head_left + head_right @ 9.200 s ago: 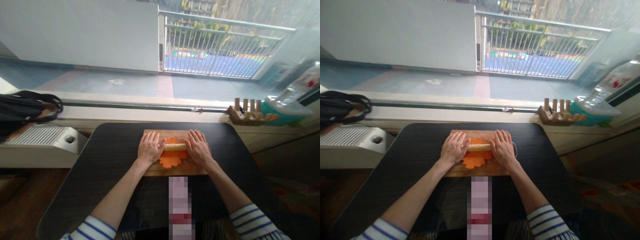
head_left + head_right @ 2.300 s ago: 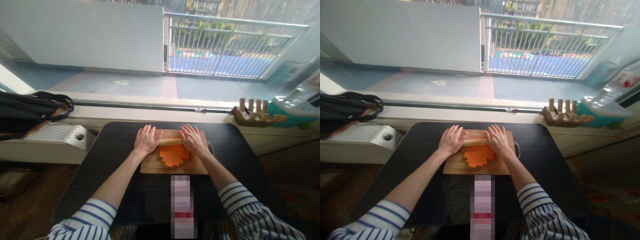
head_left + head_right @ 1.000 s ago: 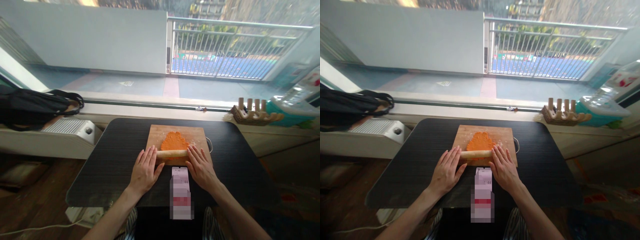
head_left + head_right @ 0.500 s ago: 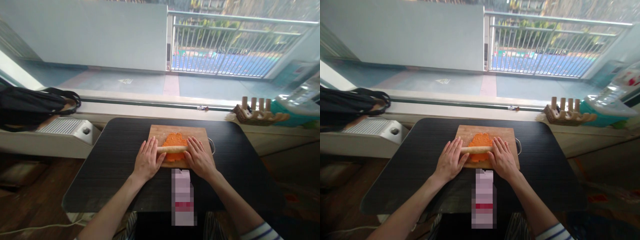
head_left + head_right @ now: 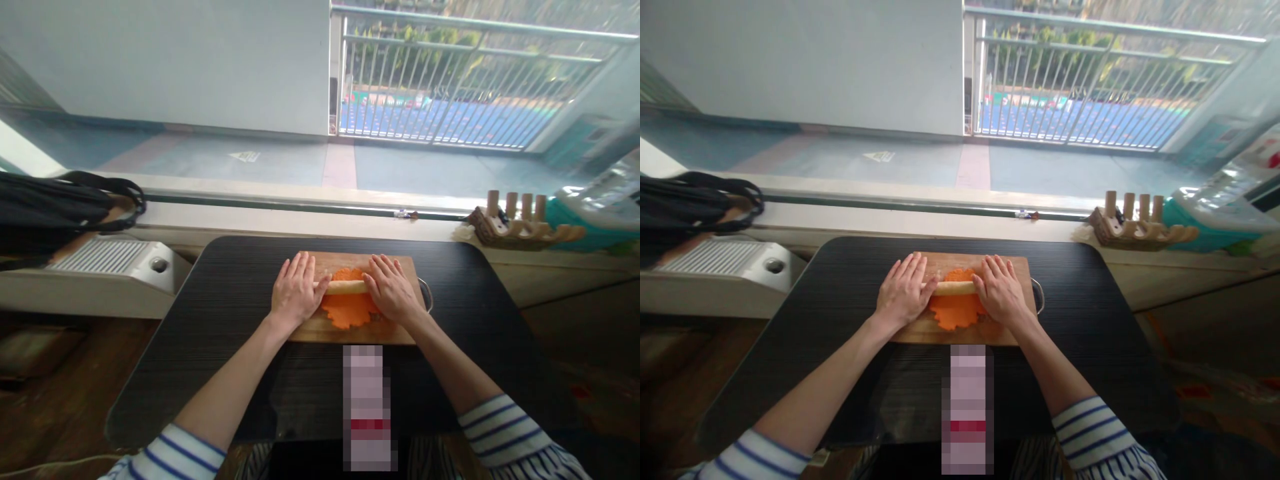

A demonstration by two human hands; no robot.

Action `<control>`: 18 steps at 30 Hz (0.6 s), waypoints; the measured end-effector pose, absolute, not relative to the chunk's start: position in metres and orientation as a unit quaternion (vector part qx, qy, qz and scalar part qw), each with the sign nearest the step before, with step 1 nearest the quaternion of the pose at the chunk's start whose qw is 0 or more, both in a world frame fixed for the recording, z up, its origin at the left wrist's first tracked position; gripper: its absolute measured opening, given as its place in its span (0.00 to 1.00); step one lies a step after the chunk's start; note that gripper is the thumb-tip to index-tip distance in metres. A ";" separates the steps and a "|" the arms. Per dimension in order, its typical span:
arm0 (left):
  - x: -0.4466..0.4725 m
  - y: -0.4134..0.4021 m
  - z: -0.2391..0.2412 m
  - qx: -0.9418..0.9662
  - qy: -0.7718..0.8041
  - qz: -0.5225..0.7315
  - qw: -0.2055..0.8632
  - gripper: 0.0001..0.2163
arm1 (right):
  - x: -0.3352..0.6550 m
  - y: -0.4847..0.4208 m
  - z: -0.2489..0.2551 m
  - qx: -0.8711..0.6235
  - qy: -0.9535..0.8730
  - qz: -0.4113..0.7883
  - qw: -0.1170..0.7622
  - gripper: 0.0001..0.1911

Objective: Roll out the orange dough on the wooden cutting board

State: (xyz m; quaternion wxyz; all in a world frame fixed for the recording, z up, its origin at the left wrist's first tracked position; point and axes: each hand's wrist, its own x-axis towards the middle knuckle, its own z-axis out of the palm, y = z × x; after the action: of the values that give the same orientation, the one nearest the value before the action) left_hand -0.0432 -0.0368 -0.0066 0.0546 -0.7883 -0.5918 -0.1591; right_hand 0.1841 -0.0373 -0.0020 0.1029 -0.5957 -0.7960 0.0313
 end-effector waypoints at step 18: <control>-0.042 0.005 -0.002 -0.772 -0.621 -0.134 0.032 0.33 | 0.180 0.009 -0.002 -0.625 -0.771 0.063 0.103 0.25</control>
State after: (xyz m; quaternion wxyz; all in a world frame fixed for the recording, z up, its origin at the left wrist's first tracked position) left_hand -0.0423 0.0052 -0.0018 0.0316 -0.7715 -0.6211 -0.1338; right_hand 0.1803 0.0092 -0.0025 0.1029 -0.6255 -0.7709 0.0626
